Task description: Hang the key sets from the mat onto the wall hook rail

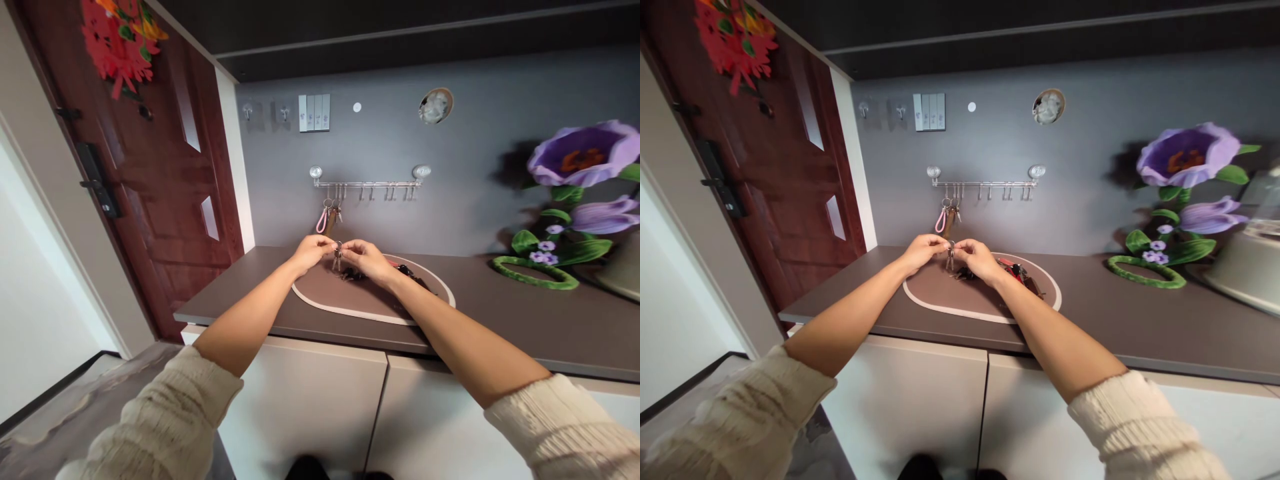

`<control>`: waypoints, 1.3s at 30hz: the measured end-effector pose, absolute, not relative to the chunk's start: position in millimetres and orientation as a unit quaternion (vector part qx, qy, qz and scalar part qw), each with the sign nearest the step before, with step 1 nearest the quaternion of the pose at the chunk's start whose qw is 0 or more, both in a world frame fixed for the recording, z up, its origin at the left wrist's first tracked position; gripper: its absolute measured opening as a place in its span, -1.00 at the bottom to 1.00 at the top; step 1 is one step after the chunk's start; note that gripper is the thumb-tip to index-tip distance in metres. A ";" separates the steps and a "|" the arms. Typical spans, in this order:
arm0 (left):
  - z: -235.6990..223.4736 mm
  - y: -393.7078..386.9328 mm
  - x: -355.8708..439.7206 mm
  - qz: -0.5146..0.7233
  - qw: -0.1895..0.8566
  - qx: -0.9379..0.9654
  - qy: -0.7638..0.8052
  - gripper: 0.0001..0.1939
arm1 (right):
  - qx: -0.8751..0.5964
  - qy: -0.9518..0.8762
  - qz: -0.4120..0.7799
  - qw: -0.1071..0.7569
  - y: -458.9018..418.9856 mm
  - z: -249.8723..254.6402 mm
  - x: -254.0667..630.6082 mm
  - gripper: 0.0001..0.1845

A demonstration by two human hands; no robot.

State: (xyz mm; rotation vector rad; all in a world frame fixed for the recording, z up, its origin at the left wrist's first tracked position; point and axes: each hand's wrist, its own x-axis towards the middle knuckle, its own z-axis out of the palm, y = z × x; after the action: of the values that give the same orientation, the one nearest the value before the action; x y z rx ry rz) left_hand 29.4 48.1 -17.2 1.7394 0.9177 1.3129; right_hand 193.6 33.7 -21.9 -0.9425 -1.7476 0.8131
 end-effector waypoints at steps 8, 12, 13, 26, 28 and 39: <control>-18.6 48.0 34.1 0.524 0.433 0.650 0.341 -0.70 | -0.362 -0.704 0.325 0.517 40.0 -25.2 195.7 -0.67; -18.9 47.4 36.5 0.527 0.421 0.651 0.349 -0.65 | -0.361 -0.707 0.314 0.521 37.2 -24.4 194.5 -0.66; -19.0 47.3 37.5 0.529 0.417 0.651 0.349 -0.65 | -0.361 -0.704 0.313 0.525 36.6 -23.8 193.7 -0.66; 18.4 52.5 59.3 0.549 0.359 0.659 0.368 -0.78 | -0.367 -0.669 0.247 0.597 44.5 9.8 194.7 -0.75; 20.9 56.2 62.9 0.565 0.352 0.651 0.365 -0.75 | -0.368 -0.672 0.234 0.598 50.2 18.0 195.8 -0.78; -10.9 68.5 47.5 0.471 0.085 0.728 0.491 -0.61 | -0.386 -0.565 0.357 0.635 80.8 46.8 188.1 -0.93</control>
State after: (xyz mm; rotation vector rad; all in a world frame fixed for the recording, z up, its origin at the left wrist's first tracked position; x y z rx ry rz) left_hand 47.5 68.5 -10.9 2.1715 1.4637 1.4040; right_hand 188.1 80.8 46.8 -0.8826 -1.2912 0.8167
